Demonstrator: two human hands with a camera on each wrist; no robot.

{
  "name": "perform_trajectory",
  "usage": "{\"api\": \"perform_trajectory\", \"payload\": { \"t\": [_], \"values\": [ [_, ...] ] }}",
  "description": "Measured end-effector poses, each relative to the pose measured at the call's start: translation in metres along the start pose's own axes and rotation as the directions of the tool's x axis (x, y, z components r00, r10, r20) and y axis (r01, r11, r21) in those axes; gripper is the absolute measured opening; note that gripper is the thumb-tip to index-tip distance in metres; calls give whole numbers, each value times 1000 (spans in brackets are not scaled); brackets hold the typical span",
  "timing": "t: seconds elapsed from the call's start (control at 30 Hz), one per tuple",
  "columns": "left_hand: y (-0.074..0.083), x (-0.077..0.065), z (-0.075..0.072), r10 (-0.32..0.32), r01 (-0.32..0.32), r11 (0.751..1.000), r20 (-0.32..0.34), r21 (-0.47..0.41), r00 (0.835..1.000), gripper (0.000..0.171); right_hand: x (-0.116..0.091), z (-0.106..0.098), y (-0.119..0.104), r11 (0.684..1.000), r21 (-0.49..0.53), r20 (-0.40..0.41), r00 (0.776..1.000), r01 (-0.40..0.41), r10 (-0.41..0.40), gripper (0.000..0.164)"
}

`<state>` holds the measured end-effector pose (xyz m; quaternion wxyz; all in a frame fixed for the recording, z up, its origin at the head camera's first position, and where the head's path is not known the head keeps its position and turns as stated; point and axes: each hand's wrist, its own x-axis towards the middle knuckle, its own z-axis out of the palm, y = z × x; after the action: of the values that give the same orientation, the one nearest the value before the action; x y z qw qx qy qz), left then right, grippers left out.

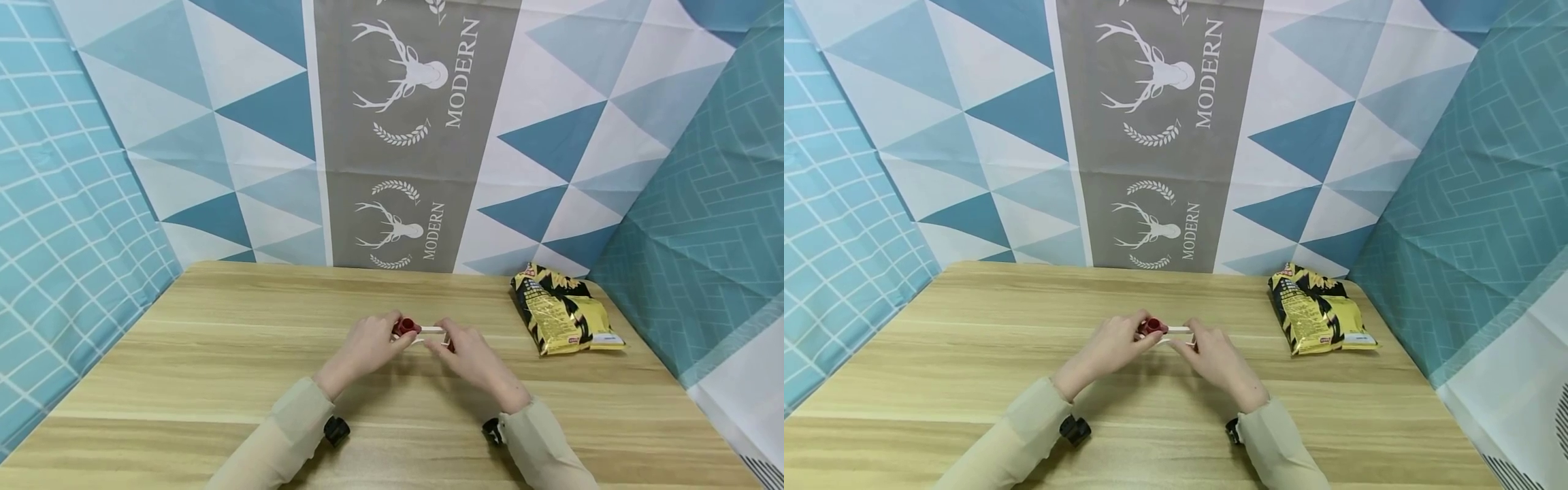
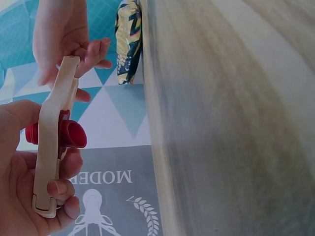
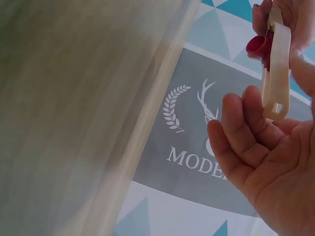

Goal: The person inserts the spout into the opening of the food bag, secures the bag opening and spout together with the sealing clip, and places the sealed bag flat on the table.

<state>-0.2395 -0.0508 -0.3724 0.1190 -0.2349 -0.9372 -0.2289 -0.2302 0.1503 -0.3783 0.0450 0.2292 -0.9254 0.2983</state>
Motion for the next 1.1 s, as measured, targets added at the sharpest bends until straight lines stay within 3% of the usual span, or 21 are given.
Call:
{"api": "perform_trajectory", "payload": {
  "t": [0.23, 0.47, 0.77, 1.1],
  "values": [
    [1, 1, 0, -6, 6, 999, -10, -49, 1000, 24, 1, 0, -1, 998, -56, -78, 997, 4, -8, 19],
    [0, 1, 0, 67, -70, 995, -58, -64, 996, 25, 2, -1, -1, 999, 0, -94, 995, -41, 40, 18],
    [-1, 0, 0, 89, -97, 987, -64, -125, 994, 23, 2, -1, -2, 996, 52, -67, 995, -66, 70, 17],
    [0, 0, 1, 141, -147, 986, -83, -75, 987, 17, 1, -1, -2, 994, 54, -73, 993, -94, 97, 16]
  ]
}}
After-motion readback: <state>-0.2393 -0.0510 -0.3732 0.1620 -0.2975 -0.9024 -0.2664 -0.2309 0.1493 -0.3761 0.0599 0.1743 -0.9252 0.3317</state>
